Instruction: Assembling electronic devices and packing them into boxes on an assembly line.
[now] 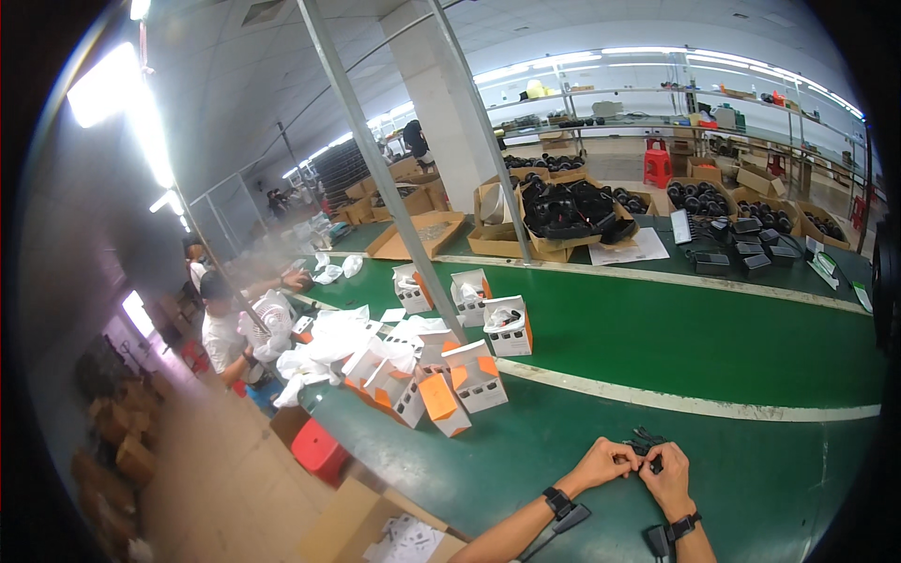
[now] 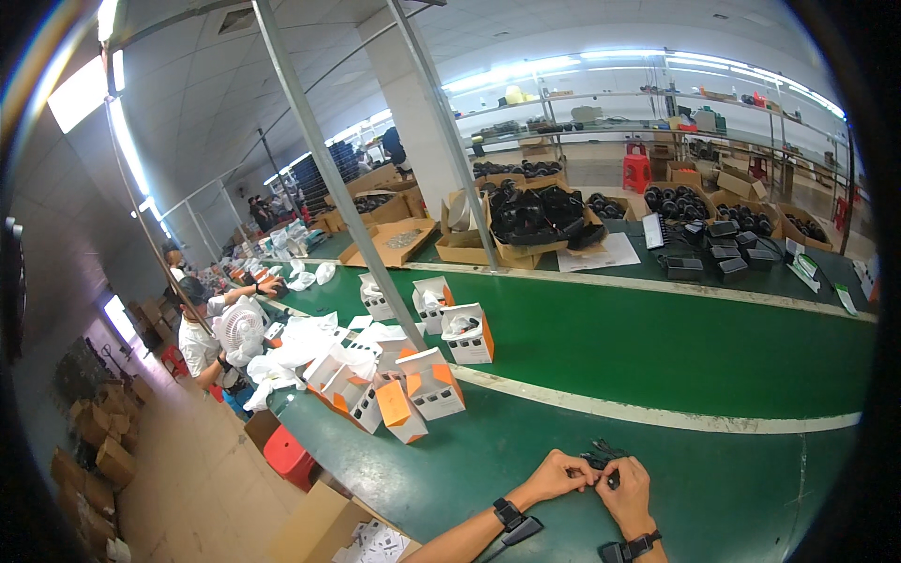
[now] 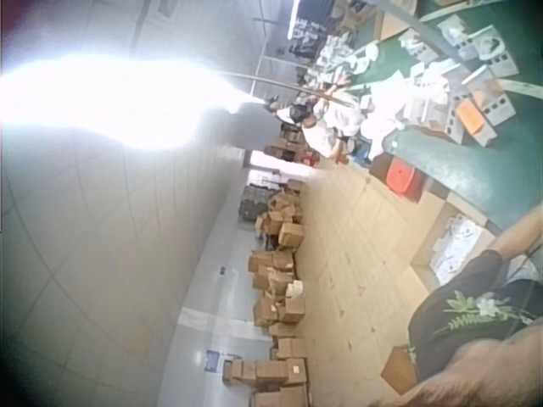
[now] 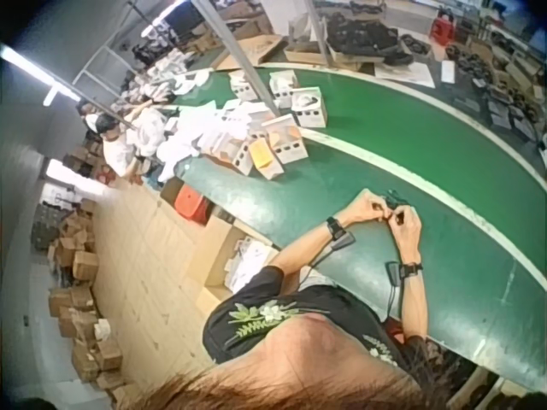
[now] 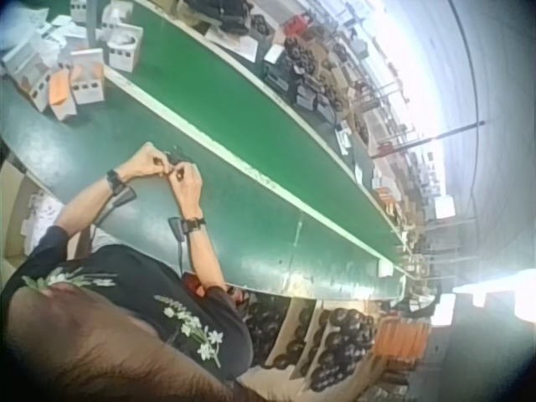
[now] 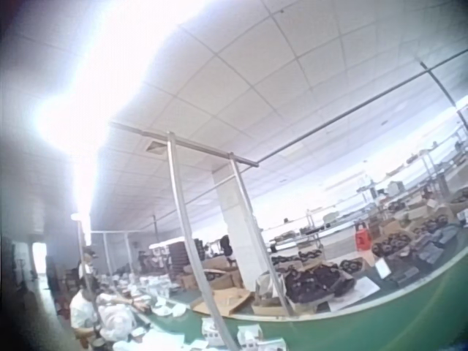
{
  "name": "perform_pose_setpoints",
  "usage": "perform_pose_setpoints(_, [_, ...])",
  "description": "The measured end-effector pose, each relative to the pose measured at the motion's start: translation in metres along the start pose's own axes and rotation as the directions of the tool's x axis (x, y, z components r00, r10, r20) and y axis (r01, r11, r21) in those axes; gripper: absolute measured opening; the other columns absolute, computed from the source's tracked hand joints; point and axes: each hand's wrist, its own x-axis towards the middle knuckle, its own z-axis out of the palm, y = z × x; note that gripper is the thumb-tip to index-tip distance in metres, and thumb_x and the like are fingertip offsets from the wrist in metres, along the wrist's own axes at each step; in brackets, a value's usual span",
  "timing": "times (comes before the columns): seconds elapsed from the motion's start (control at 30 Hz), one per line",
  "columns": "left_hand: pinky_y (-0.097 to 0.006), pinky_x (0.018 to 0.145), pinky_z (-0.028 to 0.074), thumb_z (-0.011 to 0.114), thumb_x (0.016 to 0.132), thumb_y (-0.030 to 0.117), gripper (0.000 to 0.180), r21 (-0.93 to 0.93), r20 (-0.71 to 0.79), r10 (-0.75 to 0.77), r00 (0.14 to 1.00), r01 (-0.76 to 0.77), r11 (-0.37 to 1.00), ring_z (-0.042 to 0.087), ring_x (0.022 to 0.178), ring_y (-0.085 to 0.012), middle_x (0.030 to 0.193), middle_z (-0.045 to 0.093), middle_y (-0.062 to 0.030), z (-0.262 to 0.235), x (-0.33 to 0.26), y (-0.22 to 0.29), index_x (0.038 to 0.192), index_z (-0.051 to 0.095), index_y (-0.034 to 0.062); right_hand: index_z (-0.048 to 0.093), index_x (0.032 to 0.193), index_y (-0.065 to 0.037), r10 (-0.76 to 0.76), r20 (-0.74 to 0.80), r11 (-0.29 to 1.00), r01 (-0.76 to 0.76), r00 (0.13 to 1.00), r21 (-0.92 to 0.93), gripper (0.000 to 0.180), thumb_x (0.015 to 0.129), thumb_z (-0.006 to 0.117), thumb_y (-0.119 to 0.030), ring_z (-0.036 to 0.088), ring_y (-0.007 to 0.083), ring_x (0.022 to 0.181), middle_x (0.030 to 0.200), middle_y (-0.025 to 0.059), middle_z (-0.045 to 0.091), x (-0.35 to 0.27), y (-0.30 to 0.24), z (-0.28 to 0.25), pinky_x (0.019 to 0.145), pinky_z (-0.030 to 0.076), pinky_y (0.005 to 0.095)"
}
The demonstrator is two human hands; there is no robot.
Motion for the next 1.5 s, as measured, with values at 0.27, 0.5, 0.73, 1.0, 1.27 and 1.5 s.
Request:
perform_pose_setpoints(0.27, [-0.028,0.067,0.061,0.071,0.090,-0.007,0.011,0.037,0.026,-0.010,1.000,0.009,0.999,0.075,0.070,-0.0116,0.091,0.084,-0.0102,0.001,0.001,-0.003,0.089,0.081,-0.0017,0.056,0.091,-0.006,0.069,0.009,0.997,-0.070,0.998,0.043,0.029,0.077,0.080,0.003,0.067,0.0337,0.078,0.084,0.0110,0.067,-0.005,0.002,-0.001,0.070,0.054,0.0452])
perform_pose_setpoints(0.5, [-0.029,0.077,0.065,0.071,0.094,-0.009,0.013,0.085,-0.032,0.014,0.999,-0.011,0.996,0.077,0.078,-0.0132,0.097,0.085,-0.0135,-0.010,-0.001,-0.003,0.089,0.081,-0.0028,0.055,0.095,-0.007,-0.019,0.053,1.000,0.019,0.998,0.018,0.028,0.081,0.079,-0.001,0.064,0.0373,0.083,0.088,0.0124,0.063,0.008,-0.008,-0.003,0.076,0.051,0.0478])
perform_pose_setpoints(0.73, [-0.031,0.092,0.061,0.074,0.096,-0.009,0.021,-0.002,-0.459,0.043,0.887,-0.050,0.999,0.075,0.102,-0.0157,0.122,0.081,-0.0113,-0.004,0.024,0.003,0.116,0.075,0.0003,0.057,0.096,-0.005,0.086,-0.056,0.996,-0.088,0.995,-0.034,0.026,0.080,0.076,0.003,0.063,0.0353,0.083,0.088,0.0117,0.063,0.010,0.018,-0.026,0.076,0.051,0.0473])
perform_pose_setpoints(1.0, [-0.065,0.131,0.021,0.106,0.066,0.045,0.148,0.577,-0.817,0.500,0.288,0.410,0.706,0.018,0.163,-0.0510,0.173,0.019,-0.0344,-0.130,0.114,0.013,0.173,0.011,0.0050,0.066,0.140,-0.007,-0.020,0.007,0.998,0.020,1.000,-0.068,0.043,0.100,0.073,-0.020,0.058,0.0368,0.116,0.127,0.0132,0.069,0.021,0.016,-0.030,0.103,0.048,0.0485])
perform_pose_setpoints(1.27, [-0.058,0.115,0.046,0.107,0.062,0.033,0.144,0.295,-0.949,0.302,0.085,0.571,0.766,0.054,0.137,-0.0507,0.150,0.051,-0.0324,-0.193,0.138,0.003,0.174,0.017,0.0144,0.079,0.106,-0.008,0.019,0.099,0.997,-0.012,0.995,-0.073,0.012,0.099,0.076,-0.018,0.063,0.0304,0.101,0.101,0.0044,0.074,0.007,0.030,-0.015,0.096,0.048,0.0468])
perform_pose_setpoints(1.5, [-0.055,0.116,0.046,0.100,0.067,0.038,0.128,0.514,-0.832,0.369,0.414,0.327,0.793,0.054,0.139,-0.0477,0.149,0.054,-0.0285,-0.120,0.072,0.041,0.168,0.029,0.0050,0.080,0.117,-0.006,0.096,0.150,0.993,-0.085,0.984,-0.078,0.026,0.093,0.081,-0.016,0.065,0.0309,0.099,0.094,0.0065,0.075,0.002,0.030,-0.022,0.101,0.046,0.0482])
